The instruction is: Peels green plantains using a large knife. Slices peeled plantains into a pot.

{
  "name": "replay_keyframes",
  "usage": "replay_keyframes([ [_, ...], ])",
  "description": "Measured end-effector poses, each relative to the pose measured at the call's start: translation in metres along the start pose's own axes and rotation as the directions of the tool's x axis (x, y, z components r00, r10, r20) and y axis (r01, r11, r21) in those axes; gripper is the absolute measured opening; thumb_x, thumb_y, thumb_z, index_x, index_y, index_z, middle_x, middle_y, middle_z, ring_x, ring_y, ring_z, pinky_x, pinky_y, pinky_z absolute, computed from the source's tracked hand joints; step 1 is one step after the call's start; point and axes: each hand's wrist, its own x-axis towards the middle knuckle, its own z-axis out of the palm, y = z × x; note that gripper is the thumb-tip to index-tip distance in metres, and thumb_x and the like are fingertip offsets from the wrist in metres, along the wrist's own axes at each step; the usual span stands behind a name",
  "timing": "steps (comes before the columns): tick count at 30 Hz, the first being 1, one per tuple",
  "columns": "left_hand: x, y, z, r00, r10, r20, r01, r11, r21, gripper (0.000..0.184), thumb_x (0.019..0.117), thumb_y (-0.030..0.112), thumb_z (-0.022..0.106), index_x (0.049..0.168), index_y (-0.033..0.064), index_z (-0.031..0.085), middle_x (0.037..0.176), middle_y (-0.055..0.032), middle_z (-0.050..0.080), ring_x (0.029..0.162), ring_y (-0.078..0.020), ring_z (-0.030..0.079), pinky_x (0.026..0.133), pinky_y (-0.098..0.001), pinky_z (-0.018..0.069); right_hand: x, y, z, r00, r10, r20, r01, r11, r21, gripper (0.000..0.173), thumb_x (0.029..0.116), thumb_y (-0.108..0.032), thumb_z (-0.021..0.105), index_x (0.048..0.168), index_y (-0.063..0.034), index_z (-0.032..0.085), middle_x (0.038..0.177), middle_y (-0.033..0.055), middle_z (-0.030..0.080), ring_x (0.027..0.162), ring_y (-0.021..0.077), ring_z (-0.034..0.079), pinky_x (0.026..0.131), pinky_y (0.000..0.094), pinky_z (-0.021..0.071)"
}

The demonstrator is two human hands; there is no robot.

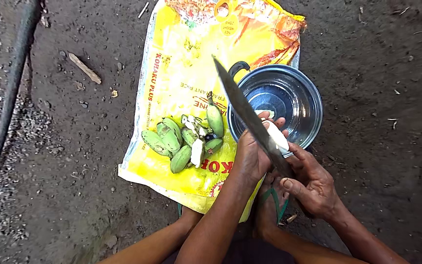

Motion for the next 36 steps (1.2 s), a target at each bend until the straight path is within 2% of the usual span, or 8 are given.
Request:
replay_keyframes([
  [4, 0.003, 0.010, -0.008, 0.992, -0.033, 0.118, 0.023, 0.996, 0.090, 0.030, 0.1074, 0.020, 0.032, 0.105, 0.0129, 0.061, 0.093, -0.0070, 0.066, 0.085, -0.0192, 0.069, 0.079, -0.0353, 0.0592, 0.004, -0.003, -0.014, 0.994, 0.102, 0.033, -0.108, 0.941, 0.319, 0.056, 0.1011, -0.044, 0.059, 0.149, -0.0175, 0.047, 0.097, -0.0039, 0.070, 0.067, 0.0004, 0.059, 0.059, 0.0171, 0.0503],
  [8, 0.005, 0.019, -0.017, 0.960, -0.156, 0.234, 0.114, 0.976, 0.184, 0.040, 0.1059, 0.028, 0.034, 0.086, 0.0127, 0.065, 0.087, -0.0081, 0.069, 0.085, -0.0208, 0.071, 0.083, -0.0388, 0.0599, 0.009, -0.004, -0.031, 0.956, 0.141, 0.258, -0.282, 0.687, 0.670, 0.046, 0.1015, -0.047, 0.057, 0.137, -0.0180, 0.053, 0.094, 0.0023, 0.069, 0.065, 0.0059, 0.060, 0.058, 0.0210, 0.0509],
  [12, 0.016, 0.018, -0.038, 0.800, -0.307, 0.516, 0.294, 0.950, 0.108, 0.035, 0.0998, 0.038, 0.049, 0.108, 0.0113, 0.070, 0.105, -0.0154, 0.071, 0.096, -0.0290, 0.071, 0.083, -0.0440, 0.0599, 0.010, -0.002, -0.040, 0.912, 0.091, 0.401, -0.369, 0.610, 0.701, 0.043, 0.1033, -0.045, 0.054, 0.135, -0.0154, 0.056, 0.093, 0.0033, 0.067, 0.066, 0.0068, 0.059, 0.058, 0.0202, 0.0499],
  [14, 0.018, 0.019, -0.042, 0.757, -0.318, 0.571, 0.304, 0.945, 0.123, 0.032, 0.0976, 0.033, 0.052, 0.115, 0.0108, 0.068, 0.108, -0.0146, 0.070, 0.098, -0.0277, 0.071, 0.083, -0.0425, 0.0602, 0.011, 0.000, -0.044, 0.903, 0.081, 0.422, -0.380, 0.607, 0.697, 0.042, 0.1035, -0.044, 0.054, 0.134, -0.0149, 0.057, 0.094, 0.0030, 0.067, 0.066, 0.0064, 0.060, 0.058, 0.0197, 0.0499],
  [20, 0.016, 0.022, -0.040, 0.751, -0.325, 0.575, 0.227, 0.945, 0.237, 0.020, 0.0969, 0.017, 0.055, 0.114, 0.0152, 0.065, 0.106, -0.0080, 0.069, 0.094, -0.0194, 0.071, 0.082, -0.0360, 0.0604, 0.013, 0.001, -0.048, 0.897, 0.095, 0.431, -0.397, 0.603, 0.692, 0.041, 0.1032, -0.045, 0.055, 0.131, -0.0144, 0.059, 0.095, 0.0031, 0.067, 0.067, 0.0065, 0.061, 0.058, 0.0195, 0.0506],
  [24, 0.014, 0.018, -0.034, 0.821, -0.321, 0.471, 0.205, 0.938, 0.281, 0.024, 0.0970, 0.015, 0.049, 0.117, 0.0157, 0.060, 0.109, -0.0079, 0.066, 0.095, -0.0189, 0.069, 0.083, -0.0349, 0.0596, 0.012, 0.003, -0.050, 0.907, 0.151, 0.392, -0.396, 0.621, 0.676, 0.042, 0.1026, -0.046, 0.056, 0.132, -0.0156, 0.057, 0.092, 0.0026, 0.067, 0.065, 0.0066, 0.060, 0.058, 0.0199, 0.0513],
  [29, 0.009, 0.019, -0.023, 0.882, -0.280, 0.379, 0.105, 0.901, 0.421, 0.021, 0.1008, 0.013, 0.042, 0.111, 0.0129, 0.061, 0.094, -0.0052, 0.067, 0.082, -0.0127, 0.068, 0.078, -0.0288, 0.0591, 0.013, 0.002, -0.051, 0.920, 0.197, 0.338, -0.386, 0.603, 0.699, 0.039, 0.1012, -0.047, 0.058, 0.122, -0.0144, 0.060, 0.088, 0.0028, 0.065, 0.063, 0.0076, 0.060, 0.057, 0.0206, 0.0519],
  [36, 0.006, 0.024, -0.022, 0.875, -0.304, 0.378, 0.094, 0.870, 0.484, 0.030, 0.1033, 0.013, 0.035, 0.121, 0.0091, 0.059, 0.102, -0.0071, 0.068, 0.090, -0.0146, 0.070, 0.084, -0.0321, 0.0592, 0.016, 0.000, -0.053, 0.900, 0.268, 0.344, -0.432, 0.437, 0.789, 0.043, 0.0990, -0.051, 0.058, 0.105, -0.0094, 0.067, 0.082, 0.0006, 0.062, 0.062, 0.0065, 0.060, 0.057, 0.0188, 0.0508],
])
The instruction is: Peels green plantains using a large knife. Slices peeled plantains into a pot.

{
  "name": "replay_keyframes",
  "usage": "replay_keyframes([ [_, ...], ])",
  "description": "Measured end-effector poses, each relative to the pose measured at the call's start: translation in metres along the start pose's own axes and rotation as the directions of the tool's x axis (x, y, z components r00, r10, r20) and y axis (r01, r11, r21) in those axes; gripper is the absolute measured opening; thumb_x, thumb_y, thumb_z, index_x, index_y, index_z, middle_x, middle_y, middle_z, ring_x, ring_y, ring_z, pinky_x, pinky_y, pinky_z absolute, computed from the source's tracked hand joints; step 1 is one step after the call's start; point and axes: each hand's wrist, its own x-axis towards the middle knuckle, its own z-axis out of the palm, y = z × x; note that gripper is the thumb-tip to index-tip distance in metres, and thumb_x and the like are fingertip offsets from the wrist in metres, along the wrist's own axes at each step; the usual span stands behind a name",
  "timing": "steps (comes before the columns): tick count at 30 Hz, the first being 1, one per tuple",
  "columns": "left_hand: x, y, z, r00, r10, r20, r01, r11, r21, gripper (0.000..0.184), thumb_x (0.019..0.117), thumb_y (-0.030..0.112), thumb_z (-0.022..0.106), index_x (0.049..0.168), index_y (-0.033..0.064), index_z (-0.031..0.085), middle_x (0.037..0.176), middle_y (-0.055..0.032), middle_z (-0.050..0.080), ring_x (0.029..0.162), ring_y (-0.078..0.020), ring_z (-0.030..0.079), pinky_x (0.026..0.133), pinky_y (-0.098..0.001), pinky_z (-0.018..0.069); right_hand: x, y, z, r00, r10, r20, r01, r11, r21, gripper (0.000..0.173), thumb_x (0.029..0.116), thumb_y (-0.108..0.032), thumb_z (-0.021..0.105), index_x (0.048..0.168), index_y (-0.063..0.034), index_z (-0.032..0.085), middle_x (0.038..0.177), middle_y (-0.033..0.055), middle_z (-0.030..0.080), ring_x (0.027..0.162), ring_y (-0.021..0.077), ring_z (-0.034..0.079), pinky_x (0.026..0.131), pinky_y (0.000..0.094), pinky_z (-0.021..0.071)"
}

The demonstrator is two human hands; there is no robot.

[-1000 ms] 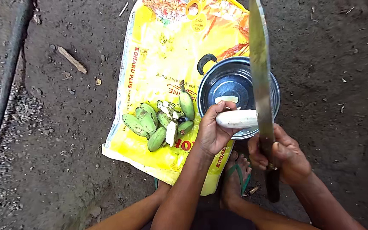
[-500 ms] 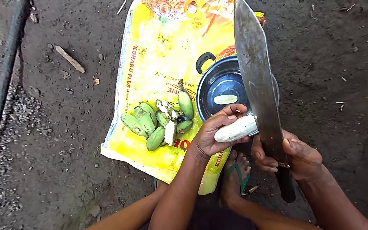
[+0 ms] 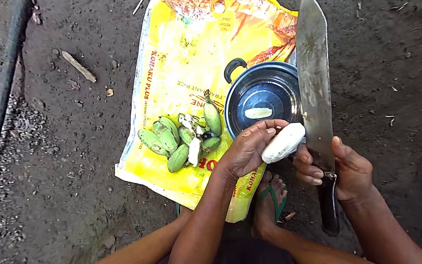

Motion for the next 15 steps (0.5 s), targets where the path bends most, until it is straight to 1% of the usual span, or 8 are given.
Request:
replay_keyframes([
  [1, 0.000, 0.000, 0.001, 1.000, -0.009, -0.004, 0.009, 1.000, -0.004, 0.030, 0.1038, 0.012, 0.036, 0.121, 0.0072, 0.060, 0.104, -0.0084, 0.069, 0.090, -0.0156, 0.070, 0.082, -0.0318, 0.0606, 0.000, 0.000, -0.001, 1.000, -0.006, -0.015, 0.006, 1.000, 0.017, 0.043, 0.0998, -0.051, 0.057, 0.106, -0.0100, 0.067, 0.083, 0.0006, 0.063, 0.062, 0.0064, 0.059, 0.057, 0.0186, 0.0506],
  [3, 0.000, 0.000, 0.005, 0.999, -0.029, -0.023, 0.030, 1.000, 0.005, 0.025, 0.1026, 0.008, 0.041, 0.119, 0.0052, 0.060, 0.104, -0.0095, 0.067, 0.086, -0.0155, 0.070, 0.077, -0.0297, 0.0616, 0.000, 0.001, -0.003, 0.999, -0.032, -0.028, 0.033, 0.999, 0.012, 0.042, 0.1015, -0.049, 0.054, 0.124, -0.0148, 0.061, 0.088, 0.0019, 0.064, 0.063, 0.0074, 0.060, 0.057, 0.0193, 0.0510],
  [5, 0.001, -0.001, 0.006, 0.999, -0.038, -0.032, 0.038, 0.999, -0.001, 0.027, 0.1021, 0.006, 0.042, 0.122, 0.0052, 0.060, 0.105, -0.0094, 0.067, 0.085, -0.0147, 0.069, 0.077, -0.0280, 0.0606, 0.001, 0.003, -0.004, 0.998, -0.052, -0.032, 0.050, 0.997, -0.057, 0.046, 0.1012, -0.050, 0.054, 0.136, -0.0191, 0.055, 0.089, 0.0012, 0.065, 0.062, 0.0068, 0.059, 0.056, 0.0191, 0.0504],
  [6, 0.002, -0.003, 0.005, 0.999, -0.039, -0.036, 0.038, 0.999, -0.023, 0.028, 0.1022, 0.007, 0.041, 0.123, 0.0060, 0.060, 0.107, -0.0094, 0.067, 0.085, -0.0144, 0.069, 0.077, -0.0273, 0.0599, 0.000, 0.004, -0.004, 0.998, -0.052, -0.024, 0.050, 0.996, -0.072, 0.046, 0.1007, -0.050, 0.055, 0.134, -0.0183, 0.056, 0.089, 0.0012, 0.065, 0.061, 0.0070, 0.059, 0.055, 0.0195, 0.0501],
  [8, 0.005, -0.007, 0.004, 0.997, -0.035, -0.075, 0.031, 0.998, -0.058, 0.029, 0.1034, 0.010, 0.038, 0.124, 0.0086, 0.059, 0.106, -0.0087, 0.067, 0.082, -0.0132, 0.068, 0.074, -0.0261, 0.0590, -0.001, 0.006, -0.002, 0.999, -0.044, 0.000, 0.044, 0.996, -0.079, 0.043, 0.0996, -0.051, 0.057, 0.116, -0.0119, 0.062, 0.086, 0.0019, 0.064, 0.061, 0.0072, 0.059, 0.055, 0.0200, 0.0499],
  [9, 0.006, -0.009, 0.003, 0.995, -0.035, -0.092, 0.030, 0.998, -0.053, 0.029, 0.1043, 0.012, 0.038, 0.125, 0.0103, 0.058, 0.105, -0.0080, 0.067, 0.082, -0.0128, 0.067, 0.073, -0.0257, 0.0583, -0.002, 0.006, 0.000, 0.999, -0.038, 0.021, 0.039, 0.996, -0.083, 0.044, 0.0994, -0.052, 0.057, 0.111, -0.0100, 0.063, 0.085, 0.0016, 0.063, 0.061, 0.0070, 0.059, 0.055, 0.0197, 0.0498],
  [13, 0.007, -0.011, 0.001, 0.992, -0.048, -0.115, 0.049, 0.999, 0.009, 0.027, 0.1068, 0.010, 0.038, 0.128, 0.0127, 0.055, 0.107, -0.0063, 0.065, 0.087, -0.0145, 0.068, 0.074, -0.0284, 0.0587, -0.001, 0.005, 0.001, 0.997, -0.053, 0.062, 0.058, 0.994, -0.094, 0.044, 0.0994, -0.051, 0.057, 0.113, -0.0094, 0.063, 0.087, 0.0026, 0.065, 0.063, 0.0076, 0.060, 0.057, 0.0208, 0.0504],
  [15, 0.007, -0.010, 0.002, 0.993, -0.073, -0.089, 0.071, 0.997, -0.023, 0.026, 0.1089, 0.010, 0.035, 0.124, 0.0094, 0.056, 0.101, -0.0092, 0.066, 0.080, -0.0138, 0.068, 0.067, -0.0248, 0.0587, 0.000, 0.004, -0.001, 0.996, -0.060, 0.072, 0.068, 0.992, -0.103, 0.045, 0.0986, -0.051, 0.058, 0.118, -0.0103, 0.062, 0.088, 0.0030, 0.065, 0.062, 0.0077, 0.059, 0.057, 0.0210, 0.0500],
])
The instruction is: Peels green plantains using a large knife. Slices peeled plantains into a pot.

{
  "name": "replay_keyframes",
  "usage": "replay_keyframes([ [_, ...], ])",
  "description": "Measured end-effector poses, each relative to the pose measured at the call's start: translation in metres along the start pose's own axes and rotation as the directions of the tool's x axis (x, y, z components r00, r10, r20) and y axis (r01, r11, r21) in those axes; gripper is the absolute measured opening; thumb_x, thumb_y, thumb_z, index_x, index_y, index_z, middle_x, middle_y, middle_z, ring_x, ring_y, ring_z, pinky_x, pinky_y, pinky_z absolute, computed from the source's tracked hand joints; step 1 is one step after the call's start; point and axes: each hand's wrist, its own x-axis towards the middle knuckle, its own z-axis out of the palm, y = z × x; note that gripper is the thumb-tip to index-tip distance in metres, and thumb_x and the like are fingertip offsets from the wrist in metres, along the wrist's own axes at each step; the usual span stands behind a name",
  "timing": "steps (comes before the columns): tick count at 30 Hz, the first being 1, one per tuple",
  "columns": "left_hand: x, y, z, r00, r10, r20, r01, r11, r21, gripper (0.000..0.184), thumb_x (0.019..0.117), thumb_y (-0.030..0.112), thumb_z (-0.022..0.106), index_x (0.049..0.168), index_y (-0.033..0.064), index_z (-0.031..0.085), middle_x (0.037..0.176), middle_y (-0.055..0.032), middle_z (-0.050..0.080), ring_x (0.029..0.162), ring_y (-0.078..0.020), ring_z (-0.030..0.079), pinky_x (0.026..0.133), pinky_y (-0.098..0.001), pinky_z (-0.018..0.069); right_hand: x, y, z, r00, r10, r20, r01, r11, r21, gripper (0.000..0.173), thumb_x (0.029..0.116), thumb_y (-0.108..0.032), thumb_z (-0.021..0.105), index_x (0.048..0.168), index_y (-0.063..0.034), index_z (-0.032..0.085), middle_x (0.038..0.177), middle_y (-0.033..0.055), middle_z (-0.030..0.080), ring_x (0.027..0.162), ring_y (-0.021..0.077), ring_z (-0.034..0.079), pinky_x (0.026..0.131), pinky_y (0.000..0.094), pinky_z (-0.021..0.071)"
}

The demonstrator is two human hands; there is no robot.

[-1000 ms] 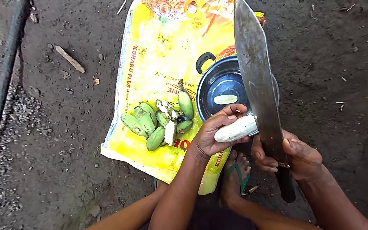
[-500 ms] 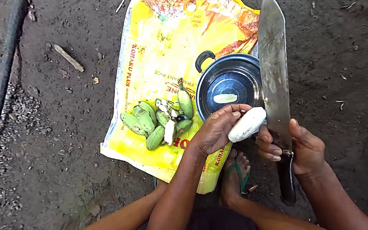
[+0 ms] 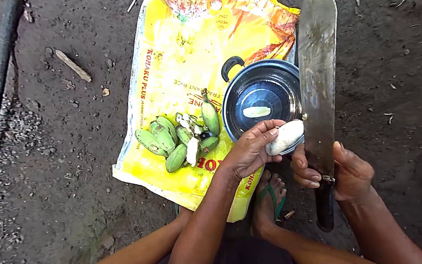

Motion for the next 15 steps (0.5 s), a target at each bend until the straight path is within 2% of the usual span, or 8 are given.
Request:
replay_keyframes([
  [2, -0.0009, 0.0005, 0.0004, 0.998, -0.027, 0.052, 0.028, 0.999, -0.017, 0.028, 0.1104, 0.013, 0.031, 0.124, 0.0072, 0.055, 0.101, -0.0112, 0.067, 0.070, -0.0092, 0.064, 0.058, -0.0181, 0.0533, -0.0017, -0.0008, -0.0027, 1.000, 0.005, 0.020, -0.004, 1.000, -0.023, 0.051, 0.0983, -0.052, 0.058, 0.133, -0.0153, 0.053, 0.091, 0.0026, 0.064, 0.063, 0.0075, 0.058, 0.057, 0.0208, 0.0490],
  [4, -0.0018, 0.0028, 0.0010, 0.996, -0.032, 0.080, 0.031, 0.999, 0.008, 0.029, 0.1114, 0.016, 0.029, 0.127, 0.0091, 0.053, 0.104, -0.0108, 0.067, 0.064, -0.0057, 0.061, 0.053, -0.0147, 0.0495, -0.0031, -0.0010, -0.0041, 1.000, 0.008, 0.023, -0.008, 0.999, -0.041, 0.055, 0.0979, -0.052, 0.059, 0.140, -0.0194, 0.047, 0.091, 0.0017, 0.064, 0.064, 0.0072, 0.059, 0.057, 0.0207, 0.0495],
  [7, -0.0035, 0.0052, 0.0005, 0.996, -0.020, 0.086, 0.015, 0.998, 0.062, 0.031, 0.1118, 0.021, 0.027, 0.128, 0.0103, 0.052, 0.097, -0.0106, 0.068, 0.058, -0.0067, 0.062, 0.050, -0.0155, 0.0513, -0.0020, 0.0007, -0.0052, 1.000, 0.004, -0.012, -0.004, 0.999, -0.035, 0.052, 0.0981, -0.051, 0.060, 0.136, -0.0184, 0.050, 0.090, 0.0023, 0.064, 0.063, 0.0081, 0.059, 0.057, 0.0214, 0.0506],
  [10, -0.0055, 0.0064, 0.0015, 0.991, -0.020, 0.130, -0.001, 0.987, 0.159, 0.036, 0.1114, 0.025, 0.026, 0.137, 0.0116, 0.047, 0.111, -0.0126, 0.068, 0.066, -0.0119, 0.067, 0.058, -0.0221, 0.0575, 0.0007, 0.0032, -0.0055, 0.997, 0.011, -0.076, -0.014, 0.999, -0.042, 0.046, 0.0987, -0.052, 0.059, 0.126, -0.0150, 0.055, 0.088, 0.0052, 0.065, 0.061, 0.0091, 0.060, 0.055, 0.0209, 0.0508],
  [11, -0.0054, 0.0067, 0.0031, 0.989, -0.018, 0.147, -0.011, 0.982, 0.190, 0.038, 0.1108, 0.026, 0.025, 0.141, 0.0119, 0.043, 0.111, -0.0127, 0.067, 0.071, -0.0140, 0.068, 0.062, -0.0246, 0.0590, 0.0014, 0.0040, -0.0051, 0.996, 0.009, -0.083, -0.013, 0.999, -0.049, 0.045, 0.0996, -0.052, 0.057, 0.124, -0.0145, 0.054, 0.088, 0.0065, 0.066, 0.061, 0.0093, 0.061, 0.054, 0.0204, 0.0500],
  [13, -0.0045, 0.0053, 0.0064, 0.987, -0.016, 0.161, -0.018, 0.979, 0.204, 0.042, 0.1103, 0.029, 0.024, 0.148, 0.0137, 0.037, 0.104, -0.0132, 0.067, 0.072, -0.0168, 0.068, 0.064, -0.0271, 0.0598, 0.0024, 0.0053, -0.0026, 0.995, 0.005, -0.095, -0.013, 0.997, -0.078, 0.044, 0.1013, -0.051, 0.055, 0.125, -0.0144, 0.052, 0.089, 0.0074, 0.067, 0.062, 0.0090, 0.061, 0.054, 0.0193, 0.0490],
  [15, -0.0024, 0.0025, 0.0077, 0.987, -0.015, 0.157, -0.016, 0.981, 0.195, 0.044, 0.1100, 0.035, 0.027, 0.150, 0.0170, 0.033, 0.092, -0.0113, 0.066, 0.067, -0.0152, 0.066, 0.061, -0.0251, 0.0578, 0.0030, 0.0060, 0.0016, 0.994, -0.005, -0.113, -0.013, 0.988, -0.153, 0.047, 0.1022, -0.051, 0.053, 0.134, -0.0169, 0.048, 0.091, 0.0068, 0.067, 0.061, 0.0077, 0.060, 0.054, 0.0188, 0.0482],
])
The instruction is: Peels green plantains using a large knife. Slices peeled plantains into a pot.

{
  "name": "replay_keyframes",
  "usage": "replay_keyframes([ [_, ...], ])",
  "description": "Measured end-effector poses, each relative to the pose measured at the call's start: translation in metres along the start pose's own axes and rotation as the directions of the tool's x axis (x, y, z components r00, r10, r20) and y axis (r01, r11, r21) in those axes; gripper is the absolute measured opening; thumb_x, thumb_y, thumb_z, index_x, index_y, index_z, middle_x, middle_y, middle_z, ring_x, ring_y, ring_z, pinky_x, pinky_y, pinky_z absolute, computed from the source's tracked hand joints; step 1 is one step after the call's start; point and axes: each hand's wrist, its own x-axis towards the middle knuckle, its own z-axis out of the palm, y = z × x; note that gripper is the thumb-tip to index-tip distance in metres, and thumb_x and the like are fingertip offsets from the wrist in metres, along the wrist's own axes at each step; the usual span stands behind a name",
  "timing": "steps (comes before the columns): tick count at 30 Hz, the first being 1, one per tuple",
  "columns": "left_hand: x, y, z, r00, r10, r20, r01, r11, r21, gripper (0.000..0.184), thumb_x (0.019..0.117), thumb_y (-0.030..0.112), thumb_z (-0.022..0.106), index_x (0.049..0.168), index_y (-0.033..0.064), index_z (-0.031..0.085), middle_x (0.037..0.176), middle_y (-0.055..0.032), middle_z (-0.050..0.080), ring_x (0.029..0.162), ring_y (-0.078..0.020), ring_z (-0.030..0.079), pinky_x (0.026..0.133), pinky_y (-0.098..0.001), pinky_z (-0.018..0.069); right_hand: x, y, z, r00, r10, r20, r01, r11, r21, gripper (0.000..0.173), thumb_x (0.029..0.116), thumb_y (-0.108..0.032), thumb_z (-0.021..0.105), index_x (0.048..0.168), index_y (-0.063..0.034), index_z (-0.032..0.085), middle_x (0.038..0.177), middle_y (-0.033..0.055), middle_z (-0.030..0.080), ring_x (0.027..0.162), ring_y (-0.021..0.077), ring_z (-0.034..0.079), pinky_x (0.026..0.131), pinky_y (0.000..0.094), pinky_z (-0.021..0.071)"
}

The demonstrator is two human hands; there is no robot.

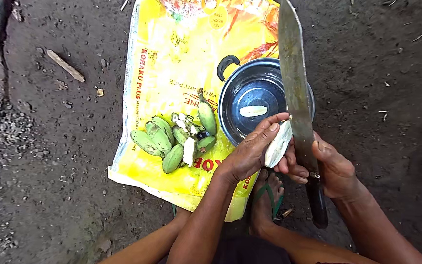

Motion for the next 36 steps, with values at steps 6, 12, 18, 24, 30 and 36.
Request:
replay_keyframes([
  [6, 0.004, -0.004, -0.001, 0.971, 0.086, -0.222, -0.141, 0.959, -0.245, 0.039, 0.1092, 0.027, 0.023, 0.131, 0.0143, 0.053, 0.081, -0.0021, 0.060, 0.063, -0.0099, 0.061, 0.062, -0.0229, 0.0563, -0.005, 0.004, 0.022, 0.968, -0.226, -0.109, 0.113, 0.778, -0.618, 0.068, 0.0999, -0.050, 0.056, 0.156, -0.0180, 0.033, 0.091, -0.0061, 0.066, 0.063, 0.0000, 0.055, 0.055, 0.0169, 0.0477],
  [12, 0.003, 0.004, 0.000, 0.942, 0.058, -0.332, -0.201, 0.887, -0.416, 0.035, 0.1088, 0.046, 0.027, 0.113, 0.0239, 0.053, 0.087, 0.0003, 0.062, 0.061, -0.0088, 0.059, 0.053, -0.0206, 0.0506, -0.006, 0.023, 0.045, 0.925, -0.353, 0.143, 0.302, 0.452, -0.839, 0.062, 0.1000, -0.039, 0.062, 0.143, 0.0044, 0.049, 0.097, 0.0096, 0.070, 0.084, 0.0021, 0.066, 0.077, 0.0177, 0.0564],
  [18, -0.005, 0.014, 0.014, 0.933, 0.038, -0.359, -0.206, 0.872, -0.443, 0.036, 0.1087, 0.041, 0.026, 0.109, 0.0214, 0.056, 0.091, -0.0001, 0.063, 0.056, -0.0068, 0.055, 0.048, -0.0189, 0.0465, -0.003, 0.027, 0.047, 0.915, -0.378, 0.140, 0.299, 0.404, -0.865, 0.062, 0.1016, -0.041, 0.058, 0.140, 0.0064, 0.051, 0.099, 0.0114, 0.070, 0.085, 0.0010, 0.065, 0.079, 0.0155, 0.0550],
  [24, -0.005, 0.014, 0.015, 0.922, 0.132, -0.365, -0.285, 0.868, -0.407, 0.032, 0.1101, 0.036, 0.025, 0.125, 0.0272, 0.052, 0.088, 0.0000, 0.061, 0.056, -0.0084, 0.055, 0.048, -0.0197, 0.0465, -0.004, 0.026, 0.044, 0.922, -0.354, 0.158, 0.315, 0.445, -0.838, 0.062, 0.1015, -0.040, 0.059, 0.142, 0.0055, 0.049, 0.097, 0.0102, 0.070, 0.086, 0.0009, 0.065, 0.079, 0.0156, 0.0550],
  [30, -0.001, 0.013, 0.012, 0.923, 0.131, -0.361, -0.289, 0.855, -0.431, 0.031, 0.1098, 0.035, 0.022, 0.114, 0.0256, 0.051, 0.087, 0.0011, 0.061, 0.057, -0.0080, 0.056, 0.049, -0.0195, 0.0467, -0.005, 0.025, 0.044, 0.921, -0.350, 0.173, 0.322, 0.432, -0.843, 0.063, 0.1018, -0.041, 0.059, 0.142, 0.0057, 0.050, 0.098, 0.0106, 0.069, 0.087, 0.0006, 0.064, 0.081, 0.0147, 0.0535],
  [36, 0.003, 0.016, 0.010, 0.933, 0.136, -0.334, -0.293, 0.826, -0.482, 0.037, 0.1097, 0.031, 0.015, 0.110, 0.0218, 0.050, 0.081, 0.0001, 0.062, 0.054, -0.0100, 0.056, 0.048, -0.0220, 0.0465, -0.004, 0.025, 0.043, 0.912, -0.358, 0.201, 0.353, 0.431, -0.831, 0.062, 0.1026, -0.040, 0.058, 0.143, 0.0053, 0.049, 0.100, 0.0113, 0.069, 0.089, 0.0006, 0.064, 0.082, 0.0148, 0.0534],
])
